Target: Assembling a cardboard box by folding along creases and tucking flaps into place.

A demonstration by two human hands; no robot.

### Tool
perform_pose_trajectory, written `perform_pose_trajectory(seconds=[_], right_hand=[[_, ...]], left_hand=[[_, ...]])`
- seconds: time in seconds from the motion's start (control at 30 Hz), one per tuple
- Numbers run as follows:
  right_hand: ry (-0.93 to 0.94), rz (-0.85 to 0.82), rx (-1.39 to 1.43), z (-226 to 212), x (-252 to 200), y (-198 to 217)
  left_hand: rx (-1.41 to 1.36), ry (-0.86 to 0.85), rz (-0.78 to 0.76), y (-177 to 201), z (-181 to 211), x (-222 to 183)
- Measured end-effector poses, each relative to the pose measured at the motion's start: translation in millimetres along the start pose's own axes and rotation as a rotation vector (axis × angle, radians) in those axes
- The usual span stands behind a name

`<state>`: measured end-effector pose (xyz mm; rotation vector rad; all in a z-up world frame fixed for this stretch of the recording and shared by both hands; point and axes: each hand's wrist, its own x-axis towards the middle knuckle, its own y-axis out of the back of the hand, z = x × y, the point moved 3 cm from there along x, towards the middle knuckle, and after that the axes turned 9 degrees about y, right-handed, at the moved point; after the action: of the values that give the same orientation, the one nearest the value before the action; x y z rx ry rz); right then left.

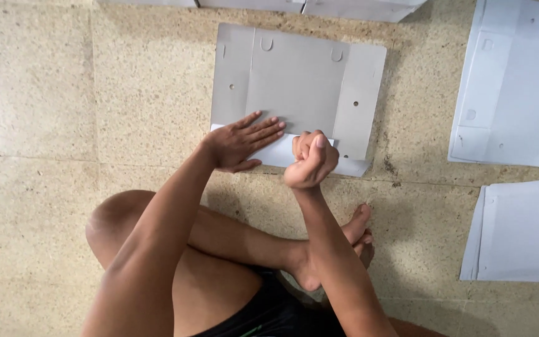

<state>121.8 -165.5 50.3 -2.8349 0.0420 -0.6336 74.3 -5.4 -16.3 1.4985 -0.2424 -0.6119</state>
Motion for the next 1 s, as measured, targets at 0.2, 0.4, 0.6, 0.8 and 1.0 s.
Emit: perform_pose_trajectory(seconds=[0.2,0.4,0.6,0.8,1.0], right_hand=[[0.052,-0.253,-0.406,107.9,-23.9,49.2],[-0.041,-0.109,-0.197,92.2,-20.7,33.4],[-0.029,-0.068,0.128,30.2,-16.3,15.7],[-0.071,-0.418,-0.481,87.8,-28.5,31.4],[-0.394,-0.505,-0.308,32.9,-9.8,18.8]], left_hand=[[0.033,-0.008,0.013,-10.7,-0.8,1.4],[0.014,-0.011,0.028,-11.3,-1.8,1.0],[-0.031,-0.006,0.027,-9.5,-3.8,2.2],[0.01,-0.015,0.085,-13.2,-2.4,3.2],[-0.027,-0.047,0.222,-16.9,-3.7,0.4]])
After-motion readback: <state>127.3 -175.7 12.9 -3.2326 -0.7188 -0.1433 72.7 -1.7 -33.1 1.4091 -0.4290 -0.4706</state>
